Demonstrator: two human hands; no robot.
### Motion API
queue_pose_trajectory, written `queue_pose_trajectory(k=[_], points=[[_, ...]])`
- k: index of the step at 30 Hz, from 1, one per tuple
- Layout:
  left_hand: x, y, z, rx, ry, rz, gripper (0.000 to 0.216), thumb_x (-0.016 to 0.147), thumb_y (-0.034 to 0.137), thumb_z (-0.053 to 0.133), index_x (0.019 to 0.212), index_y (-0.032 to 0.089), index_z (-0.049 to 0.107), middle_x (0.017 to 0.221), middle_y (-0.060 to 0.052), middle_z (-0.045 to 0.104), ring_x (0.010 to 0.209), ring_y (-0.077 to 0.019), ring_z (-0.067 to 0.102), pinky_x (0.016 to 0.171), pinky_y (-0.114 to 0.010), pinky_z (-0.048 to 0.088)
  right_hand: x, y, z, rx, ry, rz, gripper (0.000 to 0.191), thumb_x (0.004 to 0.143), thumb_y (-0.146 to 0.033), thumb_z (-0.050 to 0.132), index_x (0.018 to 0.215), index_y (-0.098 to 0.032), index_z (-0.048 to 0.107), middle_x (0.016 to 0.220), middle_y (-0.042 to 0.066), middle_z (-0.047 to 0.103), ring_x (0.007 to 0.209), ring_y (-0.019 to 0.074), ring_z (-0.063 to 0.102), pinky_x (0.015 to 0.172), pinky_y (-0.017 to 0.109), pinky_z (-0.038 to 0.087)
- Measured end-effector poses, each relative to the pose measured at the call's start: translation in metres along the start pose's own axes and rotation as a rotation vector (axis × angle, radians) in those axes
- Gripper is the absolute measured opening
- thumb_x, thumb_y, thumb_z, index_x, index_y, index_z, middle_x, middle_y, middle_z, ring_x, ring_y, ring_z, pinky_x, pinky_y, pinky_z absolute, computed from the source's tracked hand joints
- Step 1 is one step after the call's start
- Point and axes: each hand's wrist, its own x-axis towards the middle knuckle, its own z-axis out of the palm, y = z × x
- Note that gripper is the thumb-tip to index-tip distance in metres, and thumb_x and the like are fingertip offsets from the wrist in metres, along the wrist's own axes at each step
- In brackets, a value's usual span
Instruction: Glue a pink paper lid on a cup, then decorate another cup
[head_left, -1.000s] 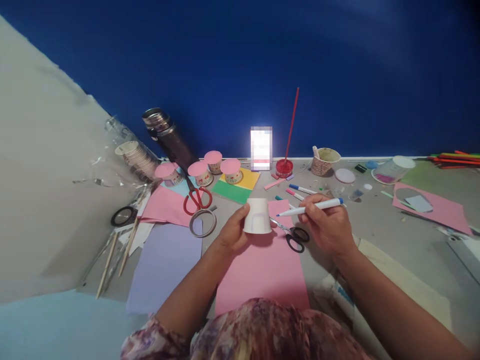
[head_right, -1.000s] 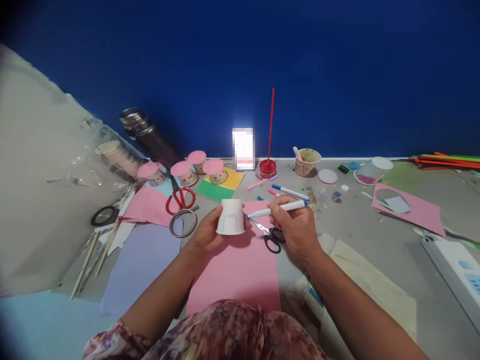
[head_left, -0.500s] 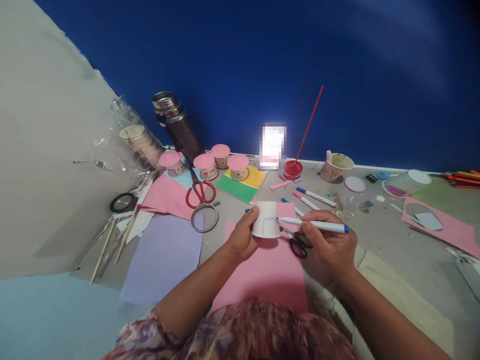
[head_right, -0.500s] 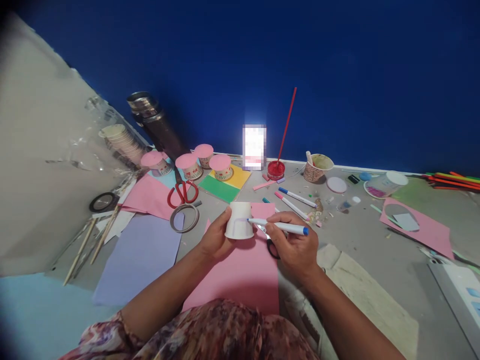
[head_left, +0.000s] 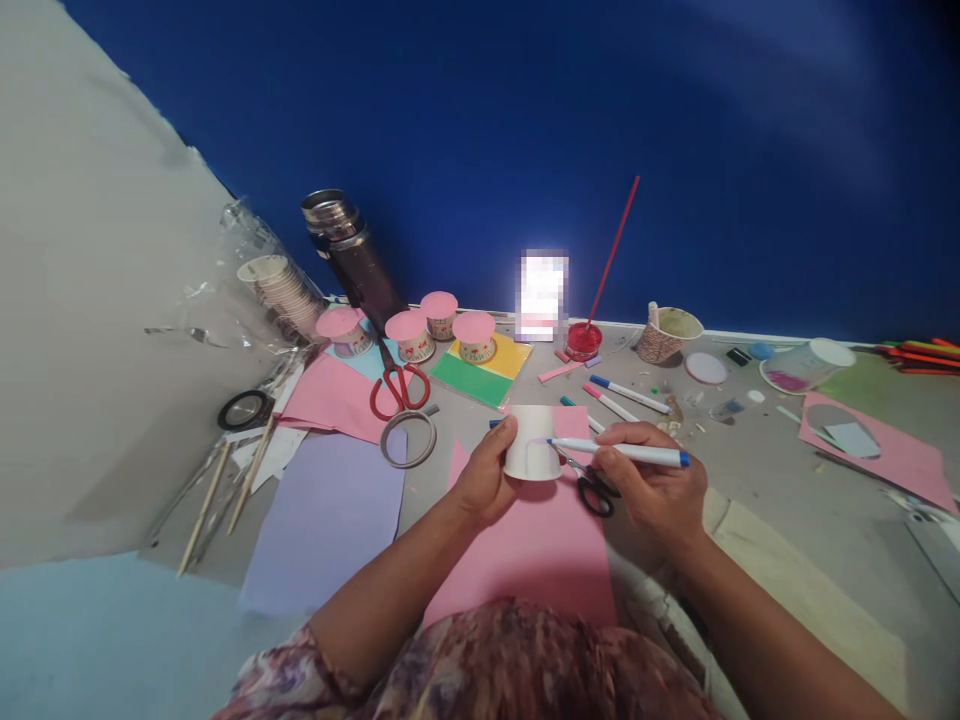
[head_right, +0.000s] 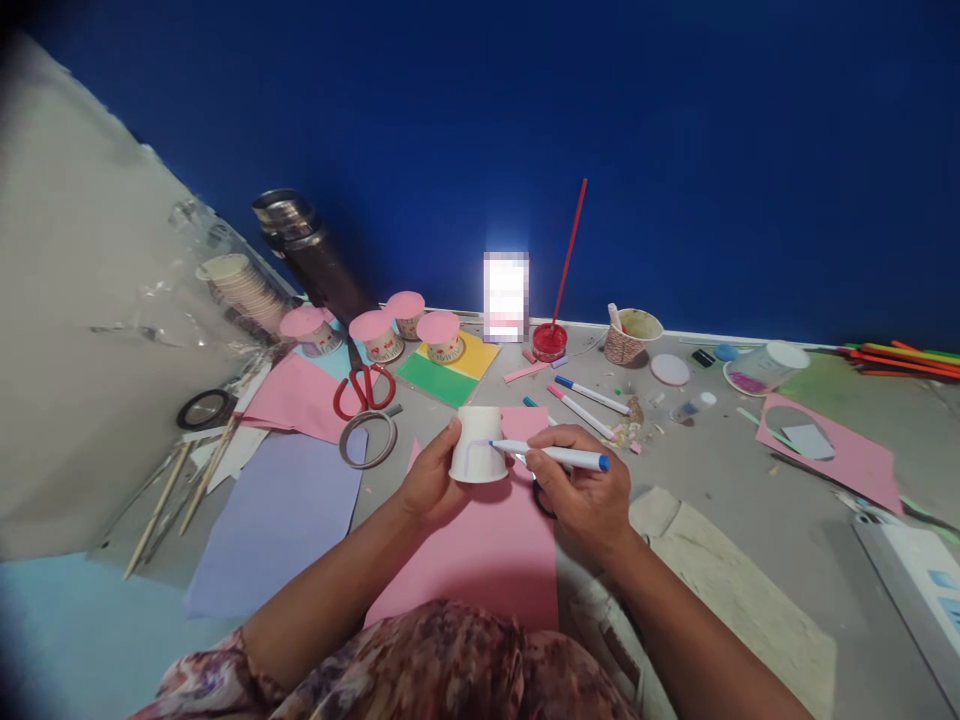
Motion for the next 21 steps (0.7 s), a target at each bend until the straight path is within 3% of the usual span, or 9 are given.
queue_pose_trajectory(k=[11, 18, 21], points=[[0.0004, -0.0035, 0.0025, 0.074, -0.02, 0.027, 0.059, 0.077, 0.058, 0.087, 0.11, 0.012, 0.072, 0.093, -0.01, 0.079, 0.082, -0.0233, 0.074, 0.08, -0.034, 0.057, -0.0007, -0.0039, 0.0006, -0.034, -0.05, -0.075, 0.005, 0.091, -0.026, 0.073, 0.089, -0.024, 0.077, 0.076, 0.001, 0.076, 0.056, 0.0143, 0.065, 0.052, 0.026, 0.051], [0.0002, -0.0022, 0.0001, 0.057, -0.033, 0.03, 0.056, 0.08, 0.056, 0.085, 0.111, 0.011, 0.071, 0.092, -0.011, 0.079, 0.082, -0.0254, 0.075, 0.082, -0.037, 0.058, 0.0039, -0.0062, -0.0037, -0.031, 0.059, -0.089, 0.007, 0.09, -0.028, 0.075, 0.085, -0.024, 0.076, 0.071, 0.001, 0.073, 0.053, 0.0135, 0.065, 0.049, 0.024, 0.051], [-0.0003, -0.0022, 0.0002, 0.054, -0.038, 0.037, 0.053, 0.084, 0.053, 0.083, 0.115, 0.011, 0.071, 0.094, -0.011, 0.079, 0.081, -0.0256, 0.076, 0.082, -0.038, 0.058, 0.0047, -0.0064, -0.0045, -0.036, 0.035, -0.087, 0.007, 0.09, -0.027, 0.075, 0.084, -0.023, 0.076, 0.069, 0.0, 0.073, 0.052, 0.0132, 0.064, 0.048, 0.024, 0.049]])
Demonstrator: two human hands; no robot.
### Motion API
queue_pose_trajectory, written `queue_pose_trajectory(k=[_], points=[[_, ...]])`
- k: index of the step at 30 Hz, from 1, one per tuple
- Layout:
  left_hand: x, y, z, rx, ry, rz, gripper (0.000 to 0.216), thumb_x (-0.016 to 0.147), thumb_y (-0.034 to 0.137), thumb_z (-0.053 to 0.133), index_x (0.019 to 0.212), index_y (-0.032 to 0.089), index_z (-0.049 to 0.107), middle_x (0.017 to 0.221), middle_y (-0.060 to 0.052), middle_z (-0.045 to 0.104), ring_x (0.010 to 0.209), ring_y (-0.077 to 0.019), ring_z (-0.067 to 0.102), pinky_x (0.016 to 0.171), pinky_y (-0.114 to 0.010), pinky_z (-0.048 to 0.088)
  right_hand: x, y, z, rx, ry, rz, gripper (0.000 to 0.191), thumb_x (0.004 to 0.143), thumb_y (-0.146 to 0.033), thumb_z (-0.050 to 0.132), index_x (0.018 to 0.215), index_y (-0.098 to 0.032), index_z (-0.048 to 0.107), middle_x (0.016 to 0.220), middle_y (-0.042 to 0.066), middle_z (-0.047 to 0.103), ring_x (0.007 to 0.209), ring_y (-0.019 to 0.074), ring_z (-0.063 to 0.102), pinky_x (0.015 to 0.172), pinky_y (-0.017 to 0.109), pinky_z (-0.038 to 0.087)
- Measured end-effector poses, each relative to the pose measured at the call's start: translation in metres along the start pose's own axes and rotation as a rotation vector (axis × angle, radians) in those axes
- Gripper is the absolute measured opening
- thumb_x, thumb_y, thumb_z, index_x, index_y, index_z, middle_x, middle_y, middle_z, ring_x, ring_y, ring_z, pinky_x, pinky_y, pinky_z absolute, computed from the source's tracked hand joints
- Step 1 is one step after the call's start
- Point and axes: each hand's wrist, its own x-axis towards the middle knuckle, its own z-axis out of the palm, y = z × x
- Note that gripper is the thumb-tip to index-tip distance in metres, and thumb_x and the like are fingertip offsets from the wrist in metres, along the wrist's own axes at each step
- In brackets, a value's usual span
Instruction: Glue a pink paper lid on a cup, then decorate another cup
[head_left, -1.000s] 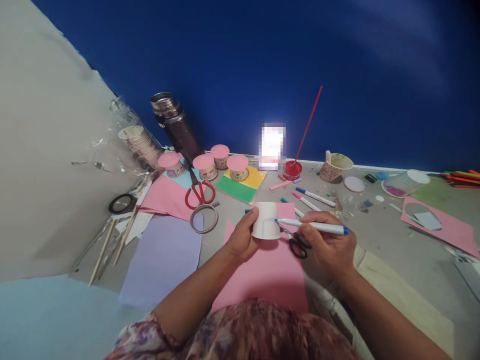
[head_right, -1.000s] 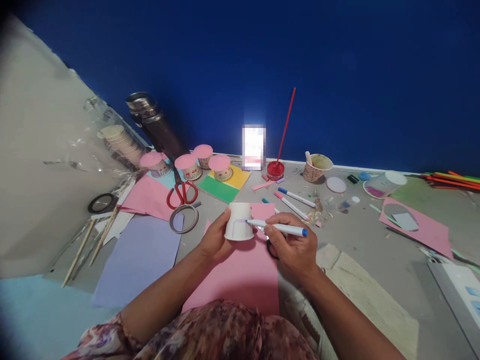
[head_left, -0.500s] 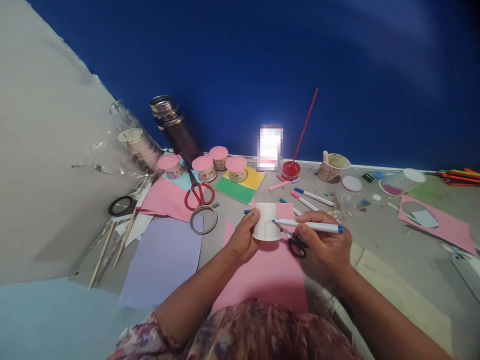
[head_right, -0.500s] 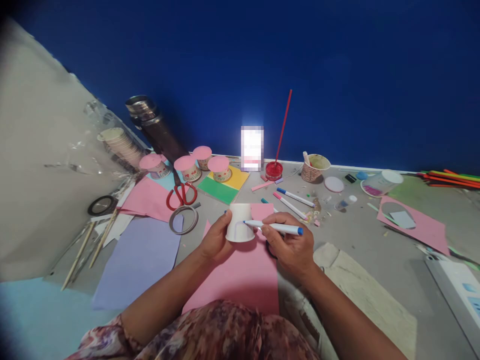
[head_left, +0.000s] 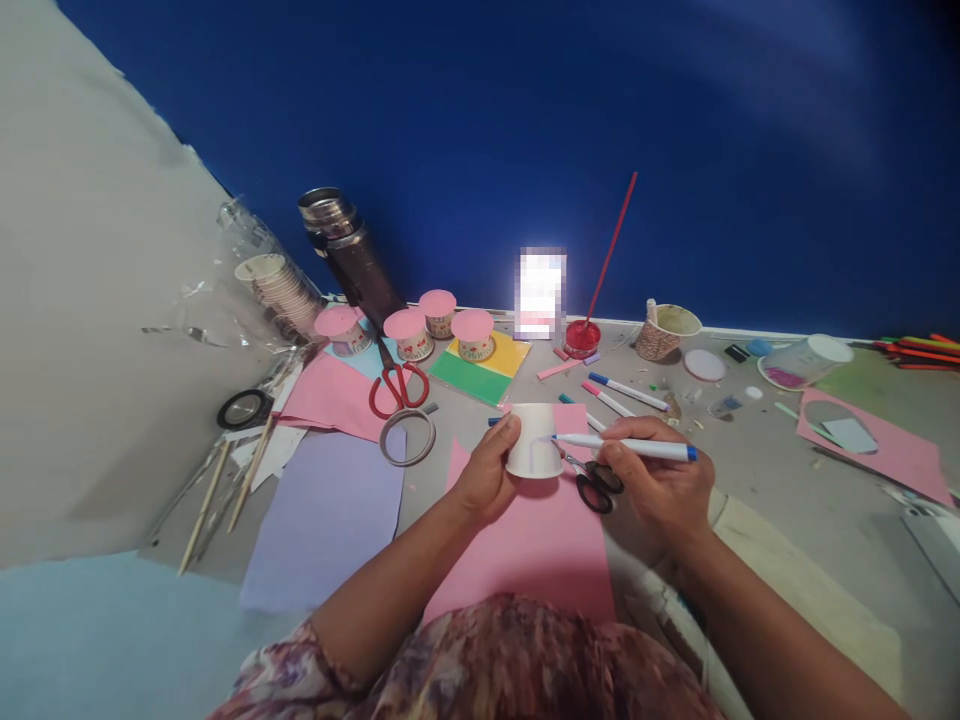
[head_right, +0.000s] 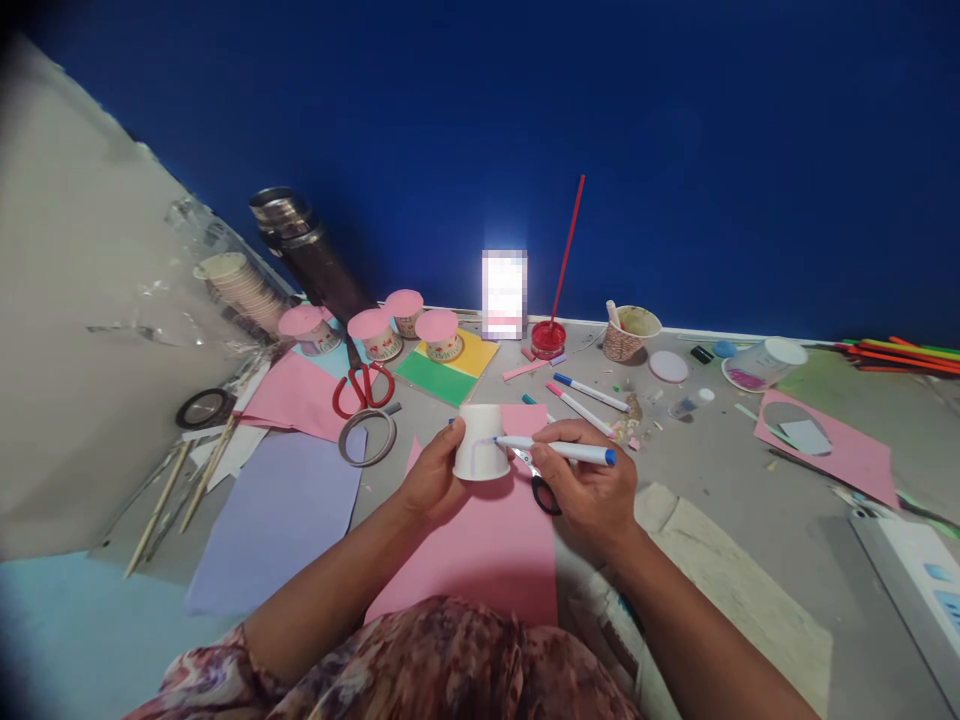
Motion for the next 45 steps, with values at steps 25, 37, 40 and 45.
queue_pose_trajectory(k=[25, 37, 40, 45], points=[[-0.001, -0.003, 0.007, 0.025, 0.011, 0.077, 0.049, 0.075, 0.049, 0.092, 0.106, 0.015, 0.074, 0.089, -0.003, 0.075, 0.078, -0.0163, 0.069, 0.074, -0.027, 0.053, -0.009, 0.011, 0.004, 0.04, -0.103, 0.102, 0.013, 0.093, -0.036, 0.073, 0.091, -0.023, 0.075, 0.065, 0.0, 0.069, 0.05, 0.0152, 0.058, 0.048, 0.029, 0.048], [-0.001, -0.003, 0.006, 0.07, 0.0, 0.079, 0.053, 0.076, 0.053, 0.09, 0.107, 0.015, 0.073, 0.089, -0.005, 0.075, 0.08, -0.0185, 0.069, 0.075, -0.029, 0.052, -0.006, 0.005, 0.003, 0.016, -0.109, 0.078, 0.012, 0.09, -0.035, 0.076, 0.088, -0.023, 0.076, 0.071, 0.002, 0.072, 0.055, 0.0164, 0.063, 0.051, 0.029, 0.051], [-0.001, -0.003, 0.007, 0.07, 0.012, 0.085, 0.051, 0.075, 0.052, 0.091, 0.106, 0.015, 0.073, 0.089, -0.004, 0.075, 0.079, -0.0174, 0.068, 0.075, -0.027, 0.052, -0.006, 0.006, 0.004, 0.028, -0.129, 0.082, 0.013, 0.09, -0.036, 0.075, 0.087, -0.023, 0.076, 0.07, 0.003, 0.071, 0.058, 0.0175, 0.065, 0.052, 0.029, 0.051], [0.0, -0.003, 0.006, 0.086, -0.007, 0.075, 0.053, 0.075, 0.054, 0.09, 0.103, 0.014, 0.072, 0.086, -0.006, 0.075, 0.082, -0.0217, 0.071, 0.075, -0.03, 0.054, -0.003, 0.0, 0.002, 0.046, -0.245, 0.067, 0.015, 0.093, -0.033, 0.071, 0.084, -0.022, 0.075, 0.066, 0.002, 0.07, 0.055, 0.0157, 0.062, 0.05, 0.027, 0.048]])
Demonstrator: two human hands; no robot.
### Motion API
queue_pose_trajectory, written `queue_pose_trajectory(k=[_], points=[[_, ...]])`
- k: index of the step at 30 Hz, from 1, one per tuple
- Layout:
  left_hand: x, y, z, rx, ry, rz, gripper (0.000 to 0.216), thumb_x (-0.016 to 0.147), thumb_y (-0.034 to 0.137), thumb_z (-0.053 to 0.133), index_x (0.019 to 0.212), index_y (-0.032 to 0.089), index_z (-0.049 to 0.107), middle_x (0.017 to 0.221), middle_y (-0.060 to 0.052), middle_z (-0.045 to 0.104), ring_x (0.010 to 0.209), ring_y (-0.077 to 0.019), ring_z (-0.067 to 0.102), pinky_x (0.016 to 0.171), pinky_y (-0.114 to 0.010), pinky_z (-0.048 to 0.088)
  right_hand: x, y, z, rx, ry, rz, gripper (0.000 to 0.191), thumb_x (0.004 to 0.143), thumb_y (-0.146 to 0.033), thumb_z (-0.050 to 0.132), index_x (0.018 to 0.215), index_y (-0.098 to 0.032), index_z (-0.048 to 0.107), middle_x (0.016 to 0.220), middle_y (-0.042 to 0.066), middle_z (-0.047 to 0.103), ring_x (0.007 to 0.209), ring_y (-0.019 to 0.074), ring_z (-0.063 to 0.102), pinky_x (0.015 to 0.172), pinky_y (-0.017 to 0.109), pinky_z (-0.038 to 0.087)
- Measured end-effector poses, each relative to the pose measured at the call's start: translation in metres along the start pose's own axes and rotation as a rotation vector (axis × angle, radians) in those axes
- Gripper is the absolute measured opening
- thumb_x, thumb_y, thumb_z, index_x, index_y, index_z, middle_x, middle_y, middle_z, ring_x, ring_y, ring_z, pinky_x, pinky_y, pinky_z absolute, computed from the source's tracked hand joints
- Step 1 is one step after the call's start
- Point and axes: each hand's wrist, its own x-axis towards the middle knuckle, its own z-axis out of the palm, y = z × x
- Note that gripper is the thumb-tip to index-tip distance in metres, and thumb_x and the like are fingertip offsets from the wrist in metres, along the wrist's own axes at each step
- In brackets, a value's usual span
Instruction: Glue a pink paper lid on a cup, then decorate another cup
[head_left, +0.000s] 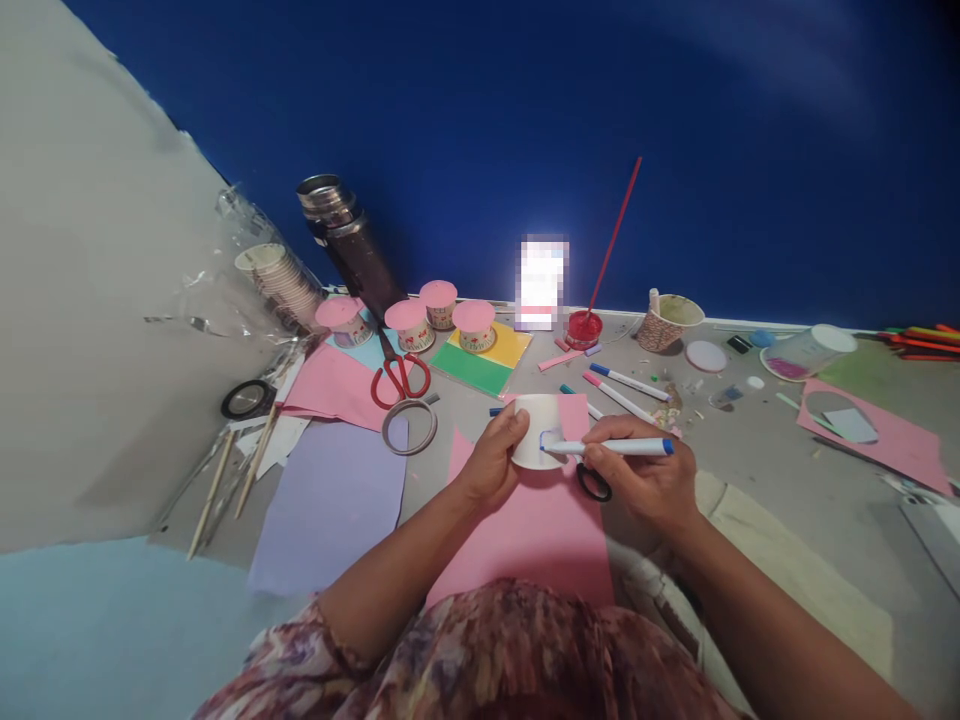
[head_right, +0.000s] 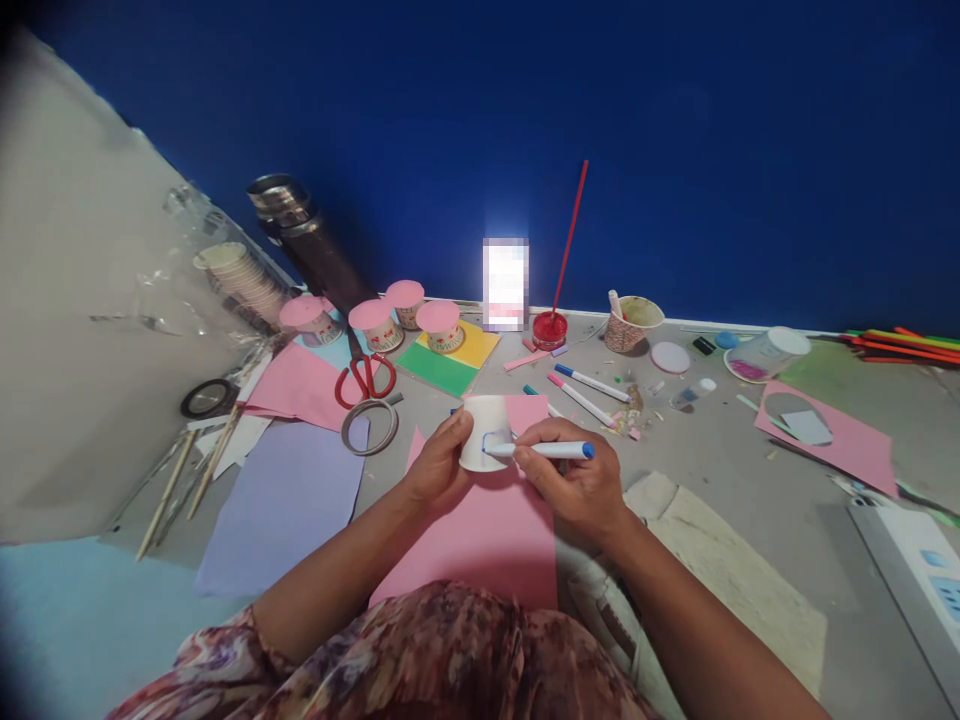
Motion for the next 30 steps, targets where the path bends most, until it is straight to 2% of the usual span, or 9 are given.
queue_pose_trajectory(k=[3, 10, 18, 21, 26, 30], points=[[-0.0003, 0.0001, -0.0004, 0.009, -0.001, -0.005, 0.054, 0.076, 0.056, 0.089, 0.104, 0.014, 0.071, 0.084, -0.006, 0.075, 0.083, -0.0241, 0.073, 0.077, -0.033, 0.056, 0.0003, -0.0016, -0.0013, -0.003, -0.043, 0.001, 0.016, 0.092, -0.033, 0.071, 0.082, -0.021, 0.074, 0.065, 0.002, 0.07, 0.052, 0.0145, 0.059, 0.049, 0.027, 0.048], [-0.0009, 0.0014, 0.0007, 0.0, -0.008, -0.011, 0.052, 0.077, 0.055, 0.089, 0.105, 0.014, 0.071, 0.088, -0.008, 0.077, 0.092, -0.027, 0.075, 0.085, -0.036, 0.058, -0.0017, -0.0003, -0.0019, 0.007, -0.018, 0.014, 0.012, 0.091, -0.031, 0.071, 0.084, -0.022, 0.075, 0.066, 0.001, 0.069, 0.052, 0.0143, 0.059, 0.049, 0.027, 0.047], [-0.0006, 0.0004, -0.0014, -0.001, -0.01, -0.019, 0.051, 0.077, 0.057, 0.088, 0.101, 0.014, 0.071, 0.089, -0.009, 0.078, 0.093, -0.0278, 0.076, 0.086, -0.036, 0.058, 0.0026, -0.0092, -0.004, -0.056, -0.088, -0.063, 0.014, 0.09, -0.026, 0.069, 0.077, -0.021, 0.071, 0.062, 0.001, 0.07, 0.051, 0.0143, 0.059, 0.051, 0.029, 0.048], [0.0003, -0.0013, -0.0035, -0.012, 0.001, -0.019, 0.051, 0.078, 0.055, 0.088, 0.104, 0.014, 0.072, 0.085, -0.008, 0.078, 0.089, -0.0265, 0.076, 0.085, -0.036, 0.058, 0.0012, -0.0064, -0.0027, -0.035, -0.037, -0.044, 0.011, 0.09, -0.026, 0.07, 0.081, -0.022, 0.073, 0.063, 0.0, 0.07, 0.05, 0.014, 0.059, 0.05, 0.028, 0.047], [0.0021, -0.004, -0.0083, -0.061, 0.042, -0.05, 0.049, 0.08, 0.052, 0.087, 0.104, 0.012, 0.073, 0.091, -0.009, 0.079, 0.091, -0.0265, 0.076, 0.087, -0.036, 0.058, -0.0006, -0.0013, 0.0001, -0.064, 0.11, -0.053, 0.009, 0.09, -0.03, 0.073, 0.085, -0.023, 0.077, 0.069, 0.001, 0.073, 0.056, 0.0158, 0.065, 0.053, 0.028, 0.052], [0.0024, -0.0039, -0.0084, -0.064, 0.035, -0.064, 0.048, 0.081, 0.052, 0.085, 0.105, 0.012, 0.073, 0.094, -0.01, 0.079, 0.096, -0.0288, 0.076, 0.091, -0.039, 0.058, -0.0008, 0.0002, 0.0012, -0.069, 0.134, -0.052, 0.007, 0.089, -0.03, 0.075, 0.086, -0.024, 0.077, 0.072, 0.002, 0.074, 0.056, 0.0163, 0.066, 0.054, 0.029, 0.054]])
